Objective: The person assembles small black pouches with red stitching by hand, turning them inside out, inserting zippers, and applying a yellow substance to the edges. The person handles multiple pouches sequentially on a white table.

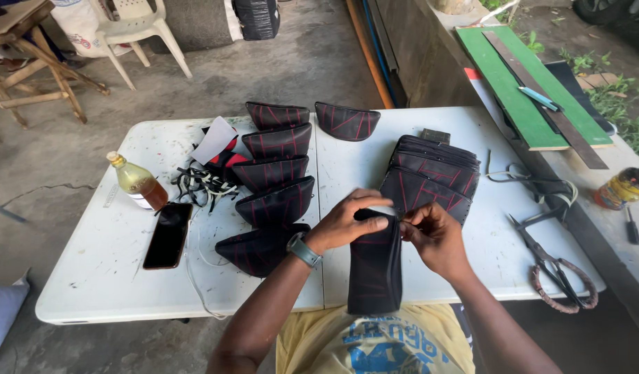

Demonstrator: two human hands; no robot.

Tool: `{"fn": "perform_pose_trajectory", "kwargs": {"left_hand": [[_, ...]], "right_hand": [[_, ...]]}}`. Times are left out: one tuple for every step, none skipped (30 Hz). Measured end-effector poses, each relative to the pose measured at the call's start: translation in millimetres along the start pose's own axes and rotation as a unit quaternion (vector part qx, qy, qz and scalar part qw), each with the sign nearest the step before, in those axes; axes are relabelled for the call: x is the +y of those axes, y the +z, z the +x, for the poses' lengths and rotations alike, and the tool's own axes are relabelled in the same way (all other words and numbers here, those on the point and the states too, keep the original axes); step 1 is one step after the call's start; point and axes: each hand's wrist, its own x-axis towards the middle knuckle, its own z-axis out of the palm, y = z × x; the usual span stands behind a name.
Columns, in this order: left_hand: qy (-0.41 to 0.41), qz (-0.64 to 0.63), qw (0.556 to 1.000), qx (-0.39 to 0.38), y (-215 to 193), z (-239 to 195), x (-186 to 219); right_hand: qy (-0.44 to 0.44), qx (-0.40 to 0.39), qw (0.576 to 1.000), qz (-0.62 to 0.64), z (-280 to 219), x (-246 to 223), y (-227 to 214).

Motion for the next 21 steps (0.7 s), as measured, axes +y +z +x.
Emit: {"fn": "perform_pose_trajectory", "kwargs": {"left_hand": [[-0.024,0.047,0.998,-0.026,0.4,-1.0,4.4],[-0.05,0.094,0.993,-0.049,2.2,-2.2,8.9],[-0.075,0.141,0.985,-0.072,4.5,-2.7,13.5],[-0.1,0.17,0.975,-0.1,6.1,-2.9,18.0],[-0.125,0.198,0.964,-0.129,9.5,-2.3,22.9],[-0.148,0.228,0.95,-0.156,10.9,1.0,27.0],[-0.143,0.238,0.948,-0.156,12.3,3.5,30.6],[-0.137,0.245,0.947,-0.158,15.3,5.0,33.6],[-0.132,0.252,0.945,-0.16,16.2,6.9,34.9],[-0.16,0.24,0.94,-0.18,16.4,8.9,35.5],[-0.189,0.228,0.934,-0.199,15.9,10.8,34.8],[-0.218,0.212,0.927,-0.219,16.2,9.9,33.4],[-0.222,0.231,0.922,-0.218,16.4,9.1,31.4],[-0.225,0.251,0.916,-0.217,15.5,8.8,29.0],[-0.228,0.271,0.91,-0.216,15.2,7.5,26.8],[-0.204,0.272,0.923,-0.182,15.8,6.0,24.8],[-0.179,0.274,0.934,-0.147,16.4,4.5,22.8],[-0.154,0.277,0.942,-0.109,15.1,4.9,20.3],[-0.148,0.294,0.938,-0.109,15.5,5.8,18.0],[-0.141,0.311,0.934,-0.11,17.4,6.7,15.2],[-0.135,0.327,0.929,-0.111,19.6,7.7,11.8]], "right_hand": [[0.021,0.02,1.0,0.002,-1.5,8.6,0.6],[0.029,0.029,0.999,-0.001,-1.5,16.4,-0.6],[0.037,0.038,0.999,-0.005,-1.3,23.5,-1.6],[0.045,0.043,0.998,-0.006,0.2,30.2,-0.7],[0.059,0.048,0.997,-0.003,0.4,35.5,0.2],[0.069,0.052,0.996,0.0,4.2,39.5,1.6],[0.079,0.057,0.995,0.004,7.8,42.4,3.3],[0.057,0.055,0.997,-0.021,9.3,44.5,4.6],[0.035,0.054,0.997,-0.046,10.8,45.7,6.2],[0.012,0.054,0.996,-0.07,12.2,45.9,7.9],[0.019,0.055,0.994,-0.091,14.3,45.4,9.9],[0.029,0.056,0.992,-0.113,13.1,44.7,11.6],[0.039,0.056,0.988,-0.135,12.6,43.3,13.4],[0.046,0.055,0.988,-0.139,12.9,41.2,15.8],[0.052,0.053,0.987,-0.144,13.2,38.5,18.3],[0.059,0.051,0.986,-0.149,12.8,35.1,20.7],[0.051,0.043,0.99,-0.127,11.2,30.8,22.4],[0.04,0.035,0.993,-0.105,13.5,25.7,24.4],[0.029,0.026,0.996,-0.082,15.6,20.8,27.1],[0.026,0.019,0.996,-0.087,16.1,16.3,28.6],[0.022,0.011,0.995,-0.092,16.6,12.2,29.6]]}}
